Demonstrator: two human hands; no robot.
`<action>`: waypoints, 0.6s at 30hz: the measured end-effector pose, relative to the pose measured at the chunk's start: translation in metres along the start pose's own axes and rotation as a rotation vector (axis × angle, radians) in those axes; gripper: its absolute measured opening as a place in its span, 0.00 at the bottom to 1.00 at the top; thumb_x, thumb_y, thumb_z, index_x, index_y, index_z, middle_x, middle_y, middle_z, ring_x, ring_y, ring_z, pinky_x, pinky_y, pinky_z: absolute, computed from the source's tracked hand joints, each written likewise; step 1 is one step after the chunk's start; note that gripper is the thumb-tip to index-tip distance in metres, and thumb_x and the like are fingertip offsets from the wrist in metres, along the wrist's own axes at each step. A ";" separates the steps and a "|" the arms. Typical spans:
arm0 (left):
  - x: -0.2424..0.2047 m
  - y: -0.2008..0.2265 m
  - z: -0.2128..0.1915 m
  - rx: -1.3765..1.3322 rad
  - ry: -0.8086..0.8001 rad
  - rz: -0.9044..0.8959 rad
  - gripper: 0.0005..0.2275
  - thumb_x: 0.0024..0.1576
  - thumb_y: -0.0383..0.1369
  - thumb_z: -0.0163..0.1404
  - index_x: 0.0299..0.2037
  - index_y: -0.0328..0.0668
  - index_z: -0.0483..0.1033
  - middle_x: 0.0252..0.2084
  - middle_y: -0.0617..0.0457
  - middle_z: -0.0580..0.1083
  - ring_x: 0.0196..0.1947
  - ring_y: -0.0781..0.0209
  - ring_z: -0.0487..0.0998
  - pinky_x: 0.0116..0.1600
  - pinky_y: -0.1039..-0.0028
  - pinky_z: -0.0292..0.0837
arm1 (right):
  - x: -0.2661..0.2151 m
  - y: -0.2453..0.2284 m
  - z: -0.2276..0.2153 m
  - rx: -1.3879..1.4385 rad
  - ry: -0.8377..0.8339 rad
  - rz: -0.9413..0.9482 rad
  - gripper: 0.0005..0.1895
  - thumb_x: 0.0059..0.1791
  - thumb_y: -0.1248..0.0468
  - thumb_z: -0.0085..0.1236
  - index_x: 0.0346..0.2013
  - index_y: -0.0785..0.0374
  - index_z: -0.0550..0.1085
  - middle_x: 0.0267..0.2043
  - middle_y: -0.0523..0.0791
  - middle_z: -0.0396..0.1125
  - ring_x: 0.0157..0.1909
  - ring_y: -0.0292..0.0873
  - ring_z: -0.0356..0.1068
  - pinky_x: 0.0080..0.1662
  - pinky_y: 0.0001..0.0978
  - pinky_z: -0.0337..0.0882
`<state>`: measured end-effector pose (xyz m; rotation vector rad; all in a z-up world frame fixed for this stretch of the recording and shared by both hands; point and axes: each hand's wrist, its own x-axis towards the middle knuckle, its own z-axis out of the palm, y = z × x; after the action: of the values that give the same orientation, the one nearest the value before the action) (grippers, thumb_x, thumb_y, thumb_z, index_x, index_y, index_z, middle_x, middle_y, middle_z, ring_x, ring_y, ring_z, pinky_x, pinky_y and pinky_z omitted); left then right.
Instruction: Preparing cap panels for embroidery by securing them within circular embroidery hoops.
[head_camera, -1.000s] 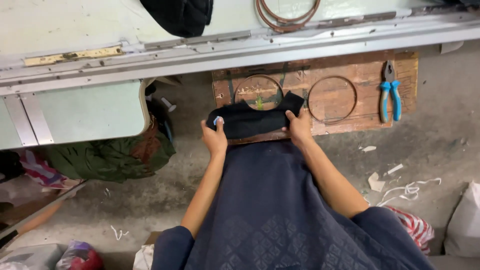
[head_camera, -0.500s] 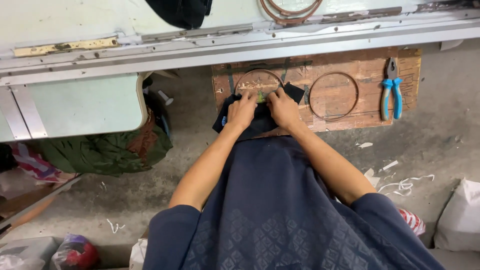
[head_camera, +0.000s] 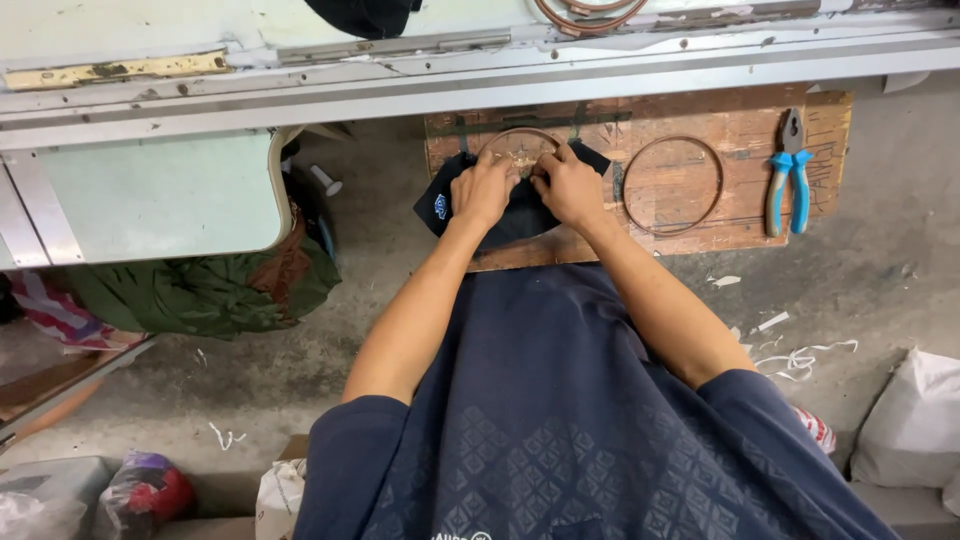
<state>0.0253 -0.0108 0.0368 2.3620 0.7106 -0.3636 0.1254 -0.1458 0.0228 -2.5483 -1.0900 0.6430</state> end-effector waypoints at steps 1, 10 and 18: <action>0.002 -0.002 0.001 -0.001 -0.002 0.002 0.10 0.57 0.42 0.45 0.42 0.52 0.73 0.42 0.50 0.69 0.42 0.42 0.76 0.42 0.53 0.74 | 0.002 0.002 0.000 -0.001 0.000 0.003 0.06 0.45 0.57 0.56 0.32 0.53 0.70 0.37 0.44 0.61 0.35 0.58 0.71 0.34 0.53 0.72; 0.008 -0.004 0.002 -0.014 -0.009 -0.018 0.09 0.56 0.44 0.47 0.40 0.55 0.73 0.40 0.53 0.69 0.39 0.45 0.77 0.40 0.55 0.74 | 0.010 0.011 0.008 0.046 -0.059 0.060 0.05 0.45 0.57 0.56 0.32 0.53 0.72 0.37 0.44 0.63 0.35 0.58 0.71 0.35 0.52 0.72; 0.011 -0.010 0.011 -0.051 -0.024 -0.069 0.10 0.54 0.45 0.48 0.37 0.52 0.74 0.40 0.52 0.71 0.39 0.44 0.78 0.40 0.56 0.74 | 0.011 0.012 0.009 0.047 -0.099 0.057 0.05 0.46 0.57 0.57 0.33 0.53 0.74 0.38 0.44 0.64 0.36 0.58 0.71 0.36 0.51 0.73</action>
<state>0.0274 -0.0067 0.0192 2.2855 0.7821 -0.3986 0.1346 -0.1451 0.0065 -2.5391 -1.0239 0.8069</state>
